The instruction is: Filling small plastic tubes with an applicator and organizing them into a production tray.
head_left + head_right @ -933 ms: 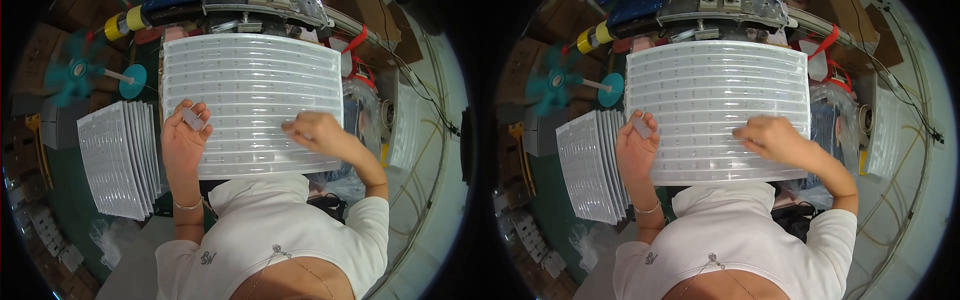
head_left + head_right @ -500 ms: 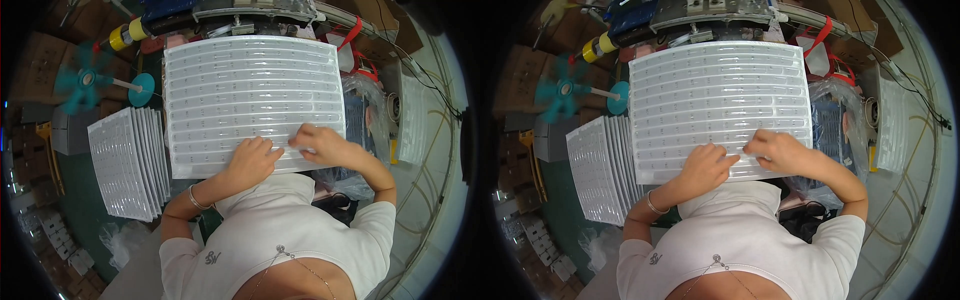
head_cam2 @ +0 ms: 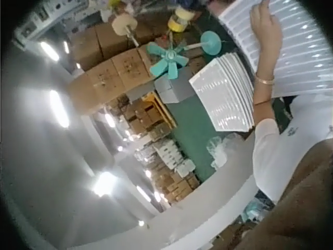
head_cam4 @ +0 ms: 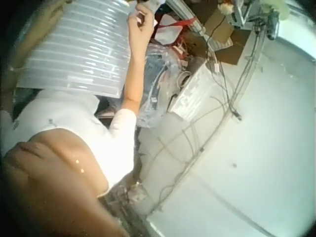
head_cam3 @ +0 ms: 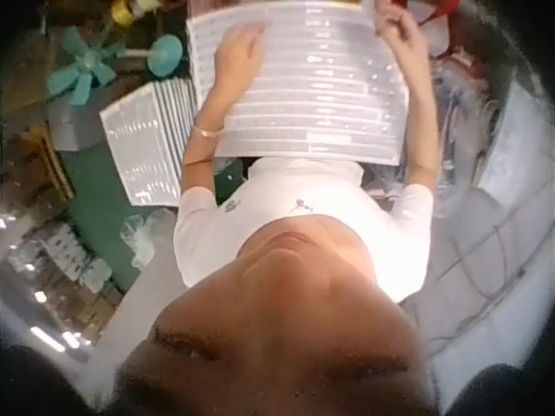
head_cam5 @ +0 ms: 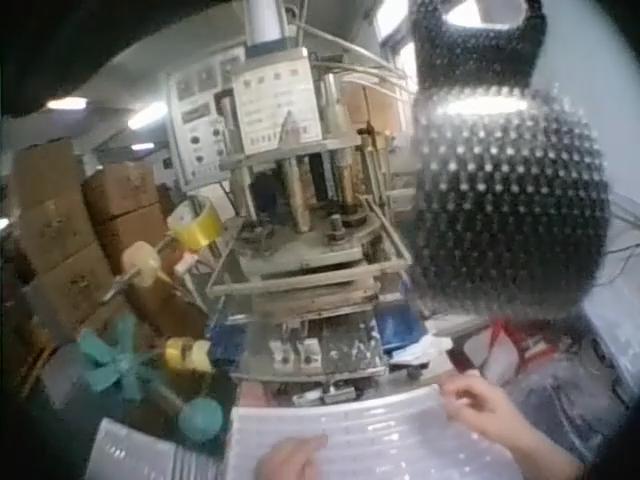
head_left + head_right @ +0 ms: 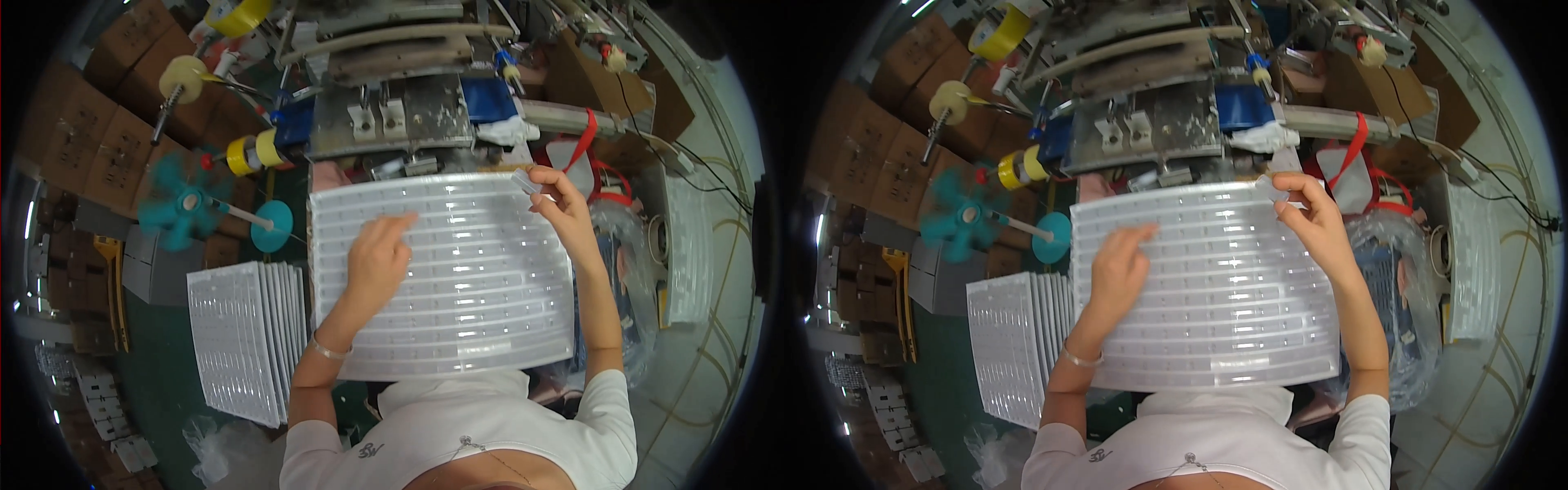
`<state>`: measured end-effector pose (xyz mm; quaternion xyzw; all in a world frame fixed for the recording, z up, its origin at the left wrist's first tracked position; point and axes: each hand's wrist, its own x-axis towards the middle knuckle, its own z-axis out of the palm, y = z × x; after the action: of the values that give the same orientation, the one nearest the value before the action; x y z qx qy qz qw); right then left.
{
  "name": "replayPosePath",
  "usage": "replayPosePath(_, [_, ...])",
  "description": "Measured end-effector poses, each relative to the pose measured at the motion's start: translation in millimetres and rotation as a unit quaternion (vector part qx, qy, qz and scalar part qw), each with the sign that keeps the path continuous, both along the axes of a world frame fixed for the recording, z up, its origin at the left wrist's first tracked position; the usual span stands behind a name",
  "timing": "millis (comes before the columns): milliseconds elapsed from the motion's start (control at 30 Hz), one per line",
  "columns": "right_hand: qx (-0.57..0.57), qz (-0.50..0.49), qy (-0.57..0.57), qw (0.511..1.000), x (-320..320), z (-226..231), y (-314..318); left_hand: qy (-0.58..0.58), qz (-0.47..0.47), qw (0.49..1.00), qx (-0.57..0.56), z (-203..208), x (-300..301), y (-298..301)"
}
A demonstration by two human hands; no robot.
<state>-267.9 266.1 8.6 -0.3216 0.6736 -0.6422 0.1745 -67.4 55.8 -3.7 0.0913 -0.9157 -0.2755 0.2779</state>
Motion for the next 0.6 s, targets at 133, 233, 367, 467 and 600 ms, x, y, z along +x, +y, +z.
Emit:
replayPosePath(133, [-0.022,-0.023,0.081,0.996,-14,8,-31,0.088,0.139,0.982,-0.098,28,-80,-48])
replayPosePath(233, [0.000,-0.072,0.179,0.981,-23,16,-58,0.005,0.176,0.953,-0.248,51,-136,-69])
replayPosePath(367, [-0.030,-0.123,0.350,0.928,-32,29,-105,-0.085,0.142,0.943,-0.290,63,-161,-69])
replayPosePath(467, [-0.034,-0.141,0.449,0.881,-29,35,-138,0.116,0.093,0.969,-0.195,59,-131,-59])
replayPosePath(600, [0.164,-0.152,0.570,0.791,-42,36,-177,0.051,0.003,0.996,0.069,39,-59,-18])
